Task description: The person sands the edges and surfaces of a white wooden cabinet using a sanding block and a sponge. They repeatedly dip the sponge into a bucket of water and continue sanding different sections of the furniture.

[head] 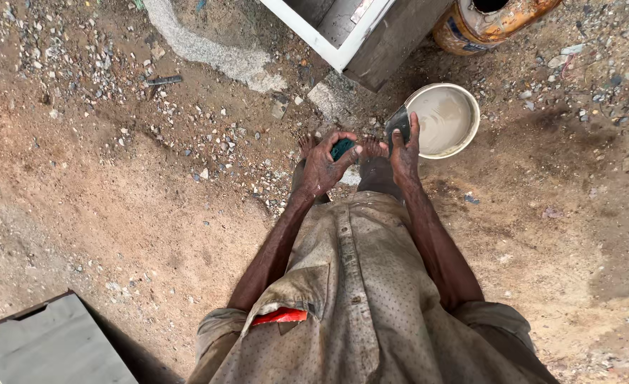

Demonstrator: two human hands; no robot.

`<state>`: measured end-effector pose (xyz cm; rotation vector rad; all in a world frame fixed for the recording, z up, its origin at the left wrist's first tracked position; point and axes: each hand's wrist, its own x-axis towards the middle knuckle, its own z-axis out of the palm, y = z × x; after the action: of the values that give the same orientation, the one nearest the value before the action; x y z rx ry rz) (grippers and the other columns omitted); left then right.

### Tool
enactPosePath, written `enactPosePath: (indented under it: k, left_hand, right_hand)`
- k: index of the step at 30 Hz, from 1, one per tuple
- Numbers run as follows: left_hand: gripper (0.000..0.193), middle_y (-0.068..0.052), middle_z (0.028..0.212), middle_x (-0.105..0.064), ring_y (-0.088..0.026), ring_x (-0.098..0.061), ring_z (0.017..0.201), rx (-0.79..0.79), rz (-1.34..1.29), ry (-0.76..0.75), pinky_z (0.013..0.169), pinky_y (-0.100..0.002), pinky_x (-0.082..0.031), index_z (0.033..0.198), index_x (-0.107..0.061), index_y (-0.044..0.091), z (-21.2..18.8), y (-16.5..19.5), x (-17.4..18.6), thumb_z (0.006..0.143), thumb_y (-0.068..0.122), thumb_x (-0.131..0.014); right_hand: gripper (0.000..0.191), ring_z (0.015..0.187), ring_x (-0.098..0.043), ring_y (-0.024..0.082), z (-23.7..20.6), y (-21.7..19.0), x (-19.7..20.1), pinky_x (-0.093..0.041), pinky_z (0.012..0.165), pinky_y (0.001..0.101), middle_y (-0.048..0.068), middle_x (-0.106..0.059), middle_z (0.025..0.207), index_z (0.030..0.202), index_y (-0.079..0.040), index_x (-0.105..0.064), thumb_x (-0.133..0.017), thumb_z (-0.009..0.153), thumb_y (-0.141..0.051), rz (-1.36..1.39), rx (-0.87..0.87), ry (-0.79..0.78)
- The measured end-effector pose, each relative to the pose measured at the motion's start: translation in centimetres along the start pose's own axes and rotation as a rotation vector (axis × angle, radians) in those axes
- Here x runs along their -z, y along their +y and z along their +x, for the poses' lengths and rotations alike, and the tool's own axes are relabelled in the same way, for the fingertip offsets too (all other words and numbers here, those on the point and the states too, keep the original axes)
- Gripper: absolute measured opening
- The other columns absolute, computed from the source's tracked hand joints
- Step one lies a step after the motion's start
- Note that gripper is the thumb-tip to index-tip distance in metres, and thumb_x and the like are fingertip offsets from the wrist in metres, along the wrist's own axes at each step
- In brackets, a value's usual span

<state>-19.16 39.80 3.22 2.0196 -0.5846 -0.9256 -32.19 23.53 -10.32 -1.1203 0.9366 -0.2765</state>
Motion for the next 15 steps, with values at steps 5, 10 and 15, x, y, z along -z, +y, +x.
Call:
enactPosePath:
  k: [5,10,15]
  left_hand:
    - [0.035,-0.01,0.113,-0.074,-0.018,-0.076,0.101,-0.112,-0.048,-0.195,0.083,-0.038,-0.067,0.125,-0.066,0.014,2.9,1.6,3.8,0.1,0.039,-0.071]
    - [0.038,-0.009,0.111,-0.075,-0.016,-0.077,0.087,-0.189,0.118,-0.389,0.072,-0.035,-0.068,0.125,-0.066,0.01,6.1,3.2,8.8,0.1,0.039,-0.07]
    - [0.045,-0.011,0.105,-0.075,-0.017,-0.078,0.082,-0.154,0.151,-0.493,0.076,-0.036,-0.066,0.132,-0.062,0.009,8.3,1.1,11.6,0.101,0.04,-0.068]
  right_hand:
    - [0.065,0.155,-0.037,0.035,0.3,1.9,-4.9,-0.054,0.112,0.0474,0.019,-0.023,0.171,0.168,-0.021,-0.019,-0.049,0.117,-0.046,-0.172,0.226,0.183]
    - [0.075,0.123,-0.068,0.029,-1.7,0.5,-11.8,-0.057,0.101,0.0385,0.021,-0.064,0.142,0.175,-0.017,-0.016,-0.036,0.112,-0.053,-0.286,-0.048,0.309]
    - [0.065,0.134,-0.055,0.034,-3.1,-1.1,-14.3,-0.057,0.106,0.0446,0.023,-0.045,0.157,0.172,-0.011,-0.024,-0.041,0.119,-0.045,-0.212,0.241,0.42]
